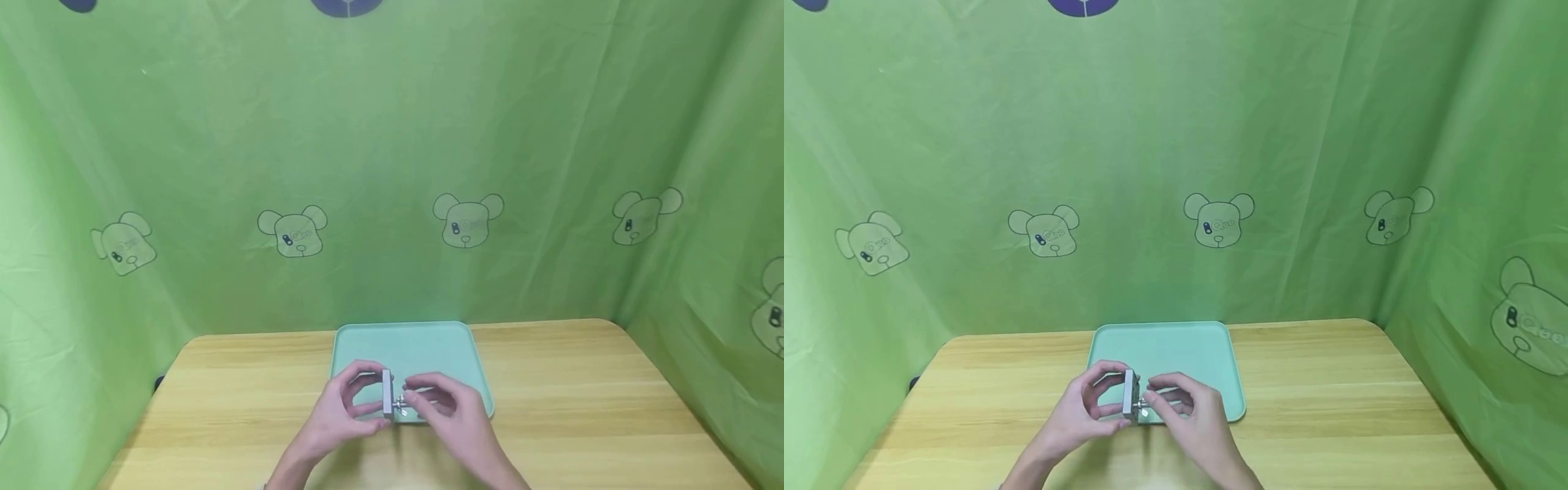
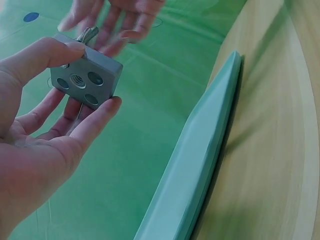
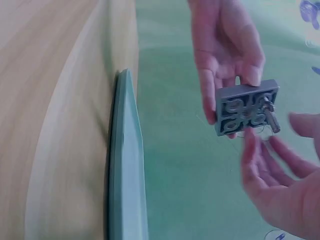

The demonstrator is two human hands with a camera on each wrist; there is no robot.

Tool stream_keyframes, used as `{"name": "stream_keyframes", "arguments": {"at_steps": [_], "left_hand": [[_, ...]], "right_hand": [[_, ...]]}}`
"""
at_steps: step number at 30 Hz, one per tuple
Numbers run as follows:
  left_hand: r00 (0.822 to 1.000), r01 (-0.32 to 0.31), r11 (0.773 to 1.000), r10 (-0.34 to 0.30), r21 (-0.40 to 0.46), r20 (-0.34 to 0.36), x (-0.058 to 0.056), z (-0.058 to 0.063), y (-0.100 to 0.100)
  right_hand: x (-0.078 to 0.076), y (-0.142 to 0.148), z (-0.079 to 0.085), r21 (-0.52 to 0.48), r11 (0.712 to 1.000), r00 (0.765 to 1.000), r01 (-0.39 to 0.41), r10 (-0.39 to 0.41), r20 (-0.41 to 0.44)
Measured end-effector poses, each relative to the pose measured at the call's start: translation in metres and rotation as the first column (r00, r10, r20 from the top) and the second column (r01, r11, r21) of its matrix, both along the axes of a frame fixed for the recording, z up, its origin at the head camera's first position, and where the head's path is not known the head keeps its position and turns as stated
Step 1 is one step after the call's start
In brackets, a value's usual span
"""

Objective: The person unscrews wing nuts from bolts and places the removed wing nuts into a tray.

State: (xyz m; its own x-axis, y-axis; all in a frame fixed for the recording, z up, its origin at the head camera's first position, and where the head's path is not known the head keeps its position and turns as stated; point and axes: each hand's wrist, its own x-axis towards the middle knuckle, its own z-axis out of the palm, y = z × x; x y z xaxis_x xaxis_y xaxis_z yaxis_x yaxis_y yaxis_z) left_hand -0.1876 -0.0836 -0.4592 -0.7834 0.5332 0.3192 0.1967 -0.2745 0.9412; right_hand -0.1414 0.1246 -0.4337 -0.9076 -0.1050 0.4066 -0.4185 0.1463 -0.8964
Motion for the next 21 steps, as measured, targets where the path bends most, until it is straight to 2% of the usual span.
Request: {"name": "stream_keyframes", "arguments": {"at_steps": [2, 4, 9, 12, 17, 21], "left_hand": [[1.0, -0.003, 1.0, 0.003, -0.011, -0.014, 0.0007, -0.0007, 0.0011], [1.0, -0.007, 1.0, 0.007, -0.025, -0.027, 0.0012, -0.0013, 0.0025], [0.997, -0.021, 0.999, 0.018, -0.045, -0.071, 0.0015, -0.0032, 0.0053], [0.996, -0.026, 0.999, 0.022, -0.048, -0.085, 0.0017, -0.0043, 0.0057], [0.998, -0.016, 0.998, 0.013, -0.058, -0.054, 0.0036, -0.0044, 0.0056], [0.998, -0.018, 0.998, 0.015, -0.058, -0.058, 0.0031, -0.005, 0.0061]], "right_hand": [[-0.0012, 0.0018, -0.0028, -0.03, 0.999, 0.982, -0.027, 0.032, 0.184], [-0.0027, 0.003, -0.0045, -0.046, 0.997, 0.965, -0.059, 0.069, 0.254], [-0.0038, 0.0051, -0.0061, -0.05, 0.993, 0.962, -0.108, 0.117, 0.248], [-0.0042, 0.0065, -0.0064, -0.069, 0.99, 0.951, -0.124, 0.139, 0.276], [-0.0054, 0.0083, -0.0066, -0.073, 0.987, 0.932, -0.146, 0.161, 0.324], [-0.0045, 0.0071, -0.0049, -0.035, 0.991, 0.945, -0.127, 0.132, 0.301]]}}
